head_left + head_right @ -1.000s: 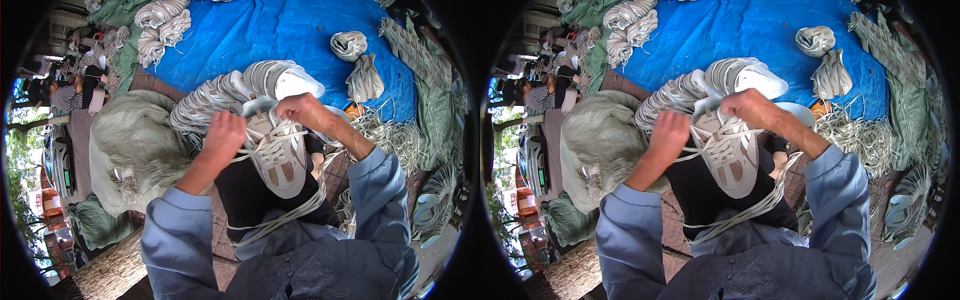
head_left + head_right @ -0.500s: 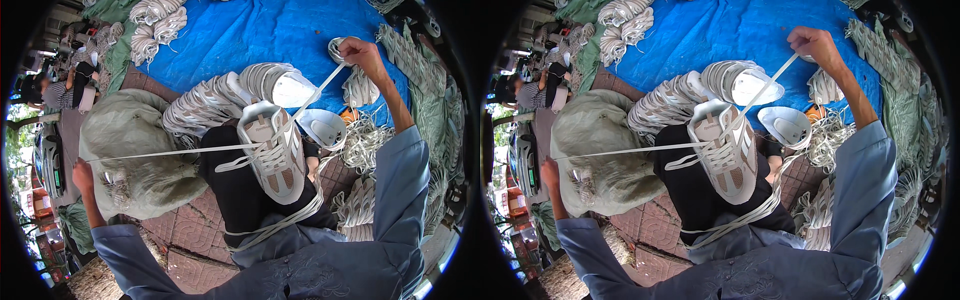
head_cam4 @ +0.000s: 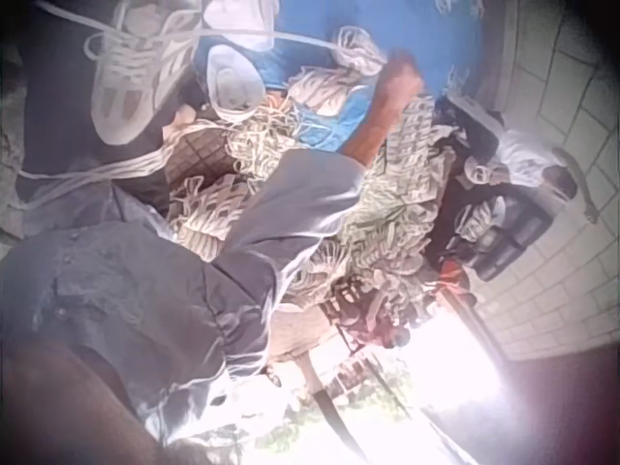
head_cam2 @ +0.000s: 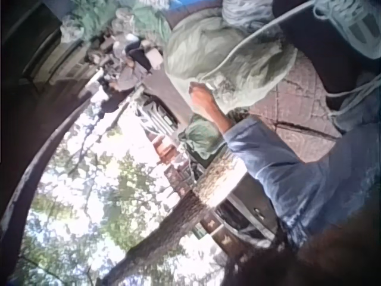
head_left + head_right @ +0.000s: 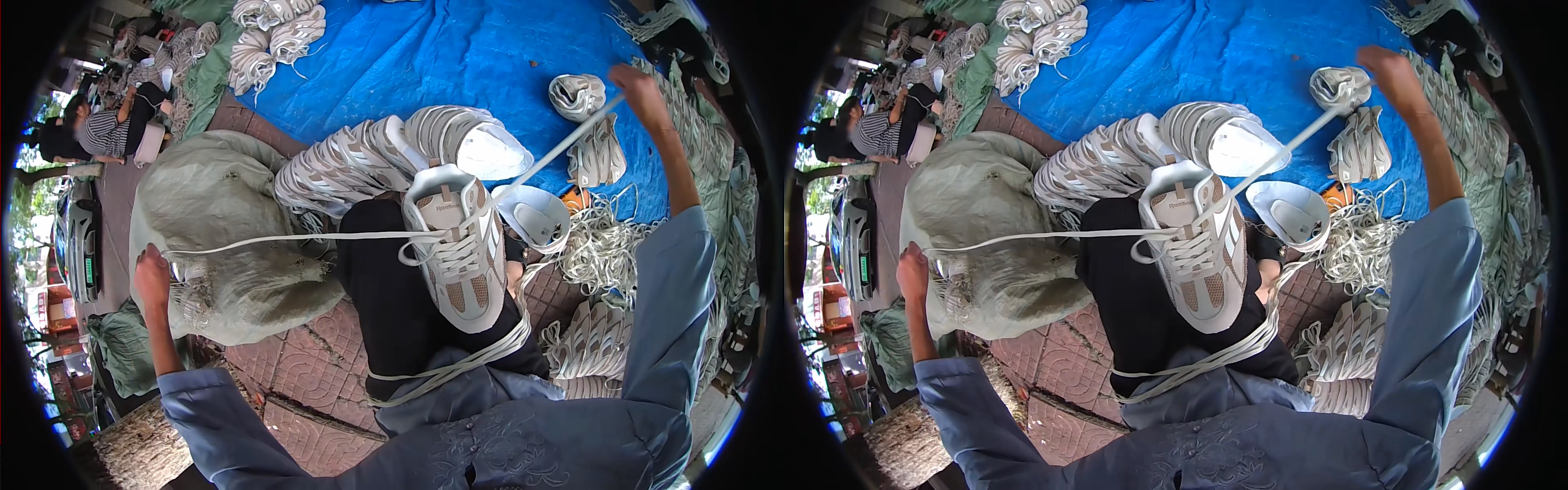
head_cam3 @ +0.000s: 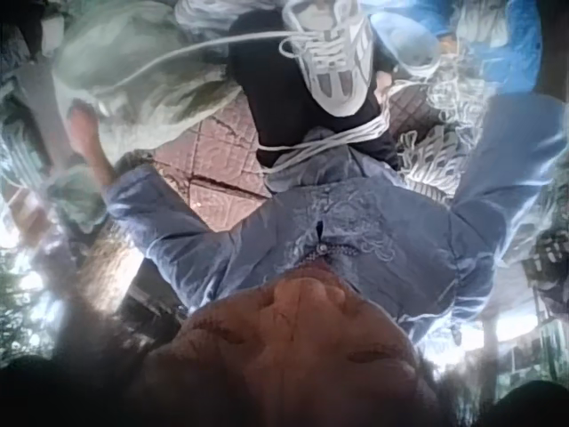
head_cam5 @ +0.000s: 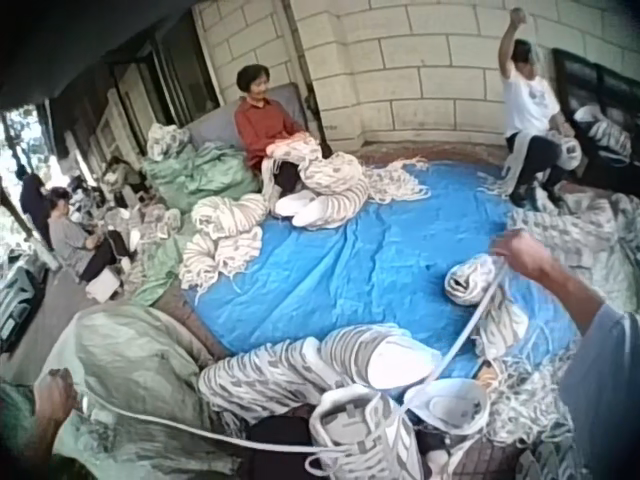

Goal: The person is sitting on a blue tarp outdoors, lacing a white sneaker with a long white shoelace. They repeatedly thread the lace through the eyelets, pull it tight, and adjust the tension, working on a single shoe throughout the clip.

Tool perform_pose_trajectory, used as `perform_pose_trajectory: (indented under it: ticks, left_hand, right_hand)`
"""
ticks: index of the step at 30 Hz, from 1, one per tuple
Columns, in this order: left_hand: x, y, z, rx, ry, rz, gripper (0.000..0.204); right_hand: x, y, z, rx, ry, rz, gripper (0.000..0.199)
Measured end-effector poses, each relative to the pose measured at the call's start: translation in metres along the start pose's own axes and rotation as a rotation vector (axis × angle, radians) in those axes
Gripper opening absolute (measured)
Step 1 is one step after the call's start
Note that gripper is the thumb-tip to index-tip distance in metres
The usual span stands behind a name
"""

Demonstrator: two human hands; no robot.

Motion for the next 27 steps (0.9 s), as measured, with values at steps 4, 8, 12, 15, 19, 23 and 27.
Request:
perform_pose_trajectory:
  ticks: [4,8,12,15,19,23,27]
  left_hand:
    - [0.048,0.013,0.007,0.055,-0.14,-0.077,0.01]
    - [0.054,0.013,0.009,0.086,-0.148,-0.077,0.009]
    - [0.007,0.002,-0.001,0.069,-0.083,0.04,0.009]
    - [-0.009,0.001,-0.011,0.052,-0.08,0.035,0.01]
    - [0.04,0.002,-0.007,0.032,-0.166,-0.094,0.009]
    - [0.06,0.005,0.012,0.101,-0.163,0.031,0.008]
    - [-0.071,-0.025,0.026,0.05,0.083,0.334,0.031]
  right_hand:
    - [-0.117,-0.006,0.102,-0.057,0.314,0.26,0.006]
    - [-0.142,-0.026,0.15,0.097,0.577,0.283,0.006]
    - [-0.188,-0.046,0.154,0.02,0.545,0.238,0.026]
    - [-0.187,-0.069,0.144,-0.123,0.481,0.097,0.038]
    - [-0.162,-0.062,0.134,0.086,0.486,0.306,0.022]
    - [-0.101,-0.019,0.12,0.143,0.397,0.216,0.009]
    - [-0.001,0.019,0.081,0.085,0.056,0.123,0.021]
Point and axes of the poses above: each hand's wrist, its own z-axis away from the middle knuckle, its own y-axis out of the palm, x = y × z, the point moved 3 cm from there along -z, towards the middle knuckle, and after that the axes turned 6 degrees about -y, right-handed, at the moved point
